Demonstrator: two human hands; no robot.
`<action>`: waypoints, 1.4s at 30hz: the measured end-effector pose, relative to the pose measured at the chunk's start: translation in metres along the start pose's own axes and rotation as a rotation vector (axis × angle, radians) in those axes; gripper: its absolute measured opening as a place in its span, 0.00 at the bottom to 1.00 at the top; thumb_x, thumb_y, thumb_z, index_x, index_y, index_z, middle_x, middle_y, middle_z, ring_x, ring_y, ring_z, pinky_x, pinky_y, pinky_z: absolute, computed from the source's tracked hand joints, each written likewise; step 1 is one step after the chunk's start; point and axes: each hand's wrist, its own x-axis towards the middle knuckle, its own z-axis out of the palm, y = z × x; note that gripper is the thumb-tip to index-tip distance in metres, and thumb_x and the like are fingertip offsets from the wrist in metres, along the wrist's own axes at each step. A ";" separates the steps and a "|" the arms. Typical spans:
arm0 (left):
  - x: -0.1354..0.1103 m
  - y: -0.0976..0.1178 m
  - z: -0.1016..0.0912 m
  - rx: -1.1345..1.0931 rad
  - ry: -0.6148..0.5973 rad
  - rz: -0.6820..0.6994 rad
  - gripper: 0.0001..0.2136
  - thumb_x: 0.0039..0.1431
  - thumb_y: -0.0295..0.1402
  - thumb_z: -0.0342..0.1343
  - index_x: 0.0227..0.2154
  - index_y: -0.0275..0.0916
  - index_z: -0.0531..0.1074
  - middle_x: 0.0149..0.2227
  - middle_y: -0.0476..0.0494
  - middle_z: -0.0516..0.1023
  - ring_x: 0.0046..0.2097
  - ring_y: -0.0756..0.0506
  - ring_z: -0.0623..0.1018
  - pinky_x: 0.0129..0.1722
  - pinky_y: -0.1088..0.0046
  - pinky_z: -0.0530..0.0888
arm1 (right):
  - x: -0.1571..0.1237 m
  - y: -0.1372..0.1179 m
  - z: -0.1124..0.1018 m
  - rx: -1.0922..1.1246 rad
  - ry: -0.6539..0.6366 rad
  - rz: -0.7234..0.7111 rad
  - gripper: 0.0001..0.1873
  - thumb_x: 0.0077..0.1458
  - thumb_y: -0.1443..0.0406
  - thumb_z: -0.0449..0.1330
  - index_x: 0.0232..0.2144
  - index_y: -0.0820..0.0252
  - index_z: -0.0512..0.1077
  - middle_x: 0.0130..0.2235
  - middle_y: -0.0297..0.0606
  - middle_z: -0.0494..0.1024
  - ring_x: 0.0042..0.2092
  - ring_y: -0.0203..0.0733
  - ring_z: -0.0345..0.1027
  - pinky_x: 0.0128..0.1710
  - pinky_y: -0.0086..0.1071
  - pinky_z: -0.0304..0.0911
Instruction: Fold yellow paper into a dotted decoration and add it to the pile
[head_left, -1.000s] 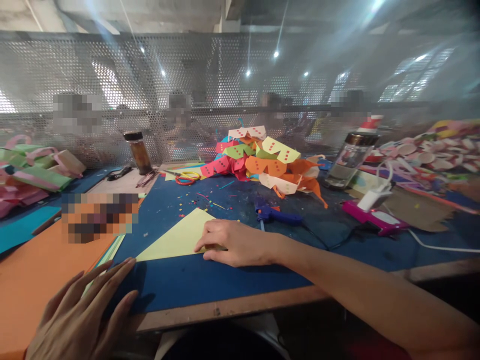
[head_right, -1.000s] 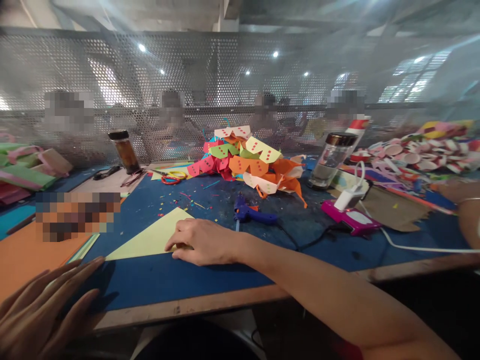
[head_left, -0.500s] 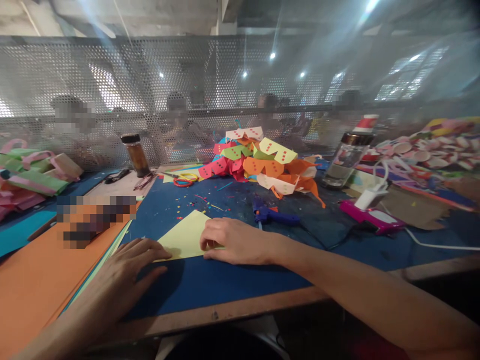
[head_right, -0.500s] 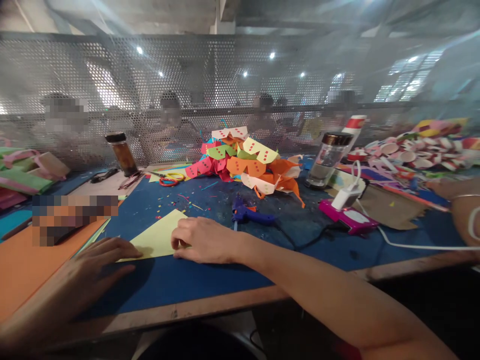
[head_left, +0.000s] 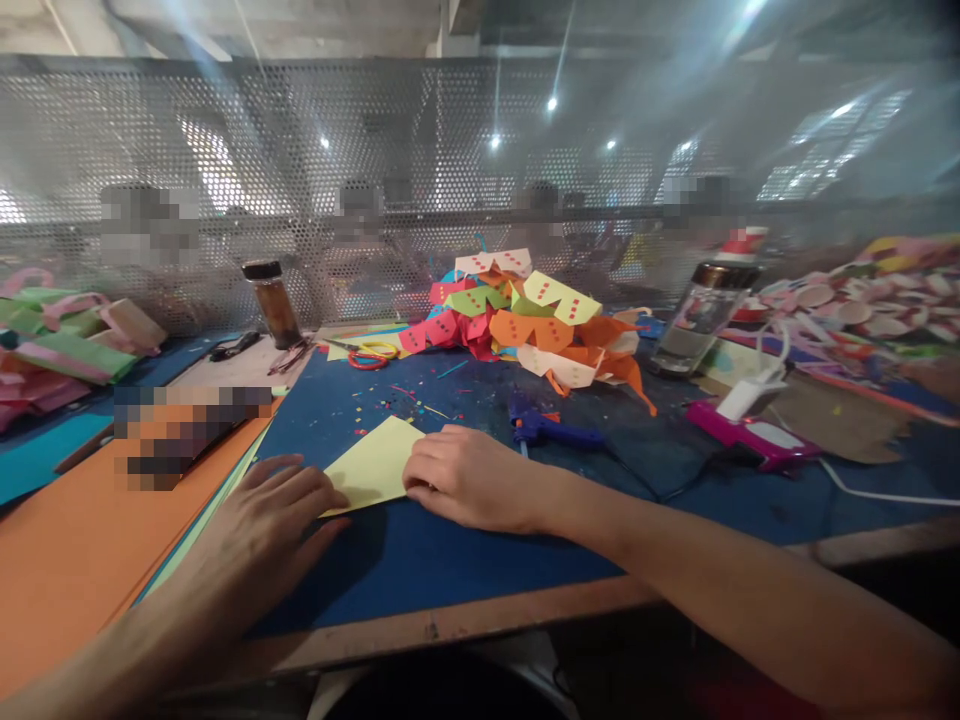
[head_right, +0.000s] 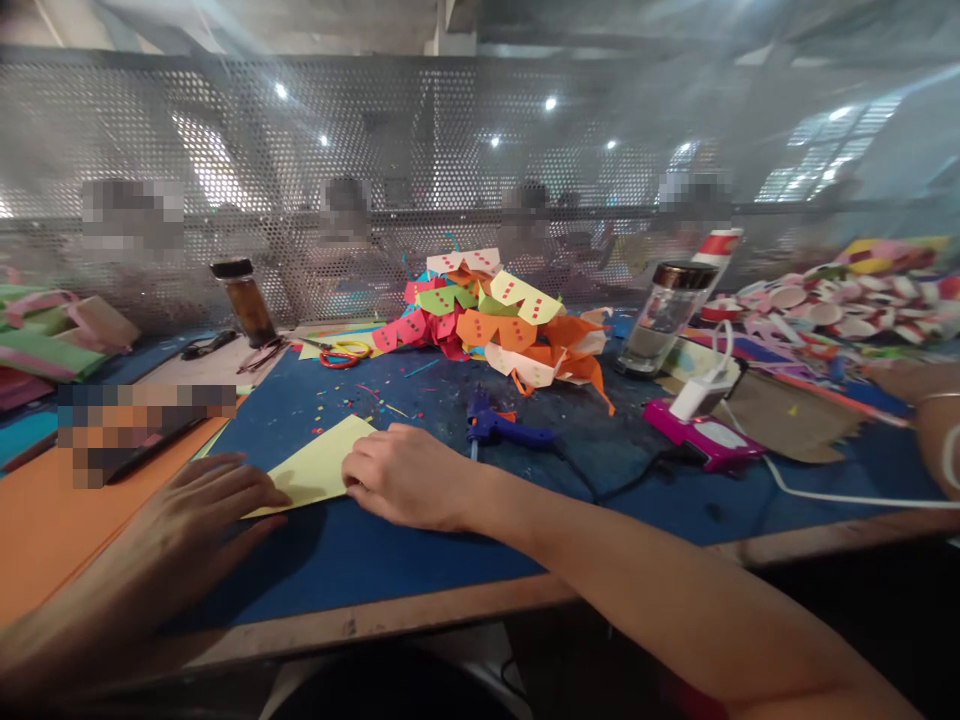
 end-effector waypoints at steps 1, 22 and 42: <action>0.001 0.000 0.000 0.007 0.014 0.009 0.07 0.67 0.36 0.52 0.38 0.43 0.75 0.37 0.46 0.78 0.41 0.41 0.75 0.46 0.60 0.68 | 0.000 0.000 0.001 -0.016 0.025 0.000 0.09 0.64 0.68 0.53 0.34 0.62 0.72 0.35 0.38 0.77 0.36 0.39 0.67 0.39 0.33 0.56; 0.136 -0.043 -0.071 0.276 0.412 0.252 0.04 0.65 0.29 0.53 0.38 0.40 0.72 0.36 0.47 0.78 0.38 0.44 0.76 0.41 0.63 0.68 | 0.039 0.068 -0.080 -0.371 0.442 0.216 0.10 0.65 0.69 0.51 0.35 0.64 0.72 0.37 0.41 0.77 0.40 0.42 0.68 0.41 0.36 0.59; 0.054 -0.034 0.028 -0.268 -0.033 0.060 0.10 0.68 0.29 0.47 0.39 0.44 0.74 0.33 0.48 0.78 0.35 0.47 0.77 0.38 0.71 0.73 | -0.010 0.043 -0.002 -0.018 -0.205 0.107 0.07 0.59 0.73 0.55 0.40 0.61 0.69 0.39 0.41 0.72 0.40 0.44 0.63 0.43 0.40 0.57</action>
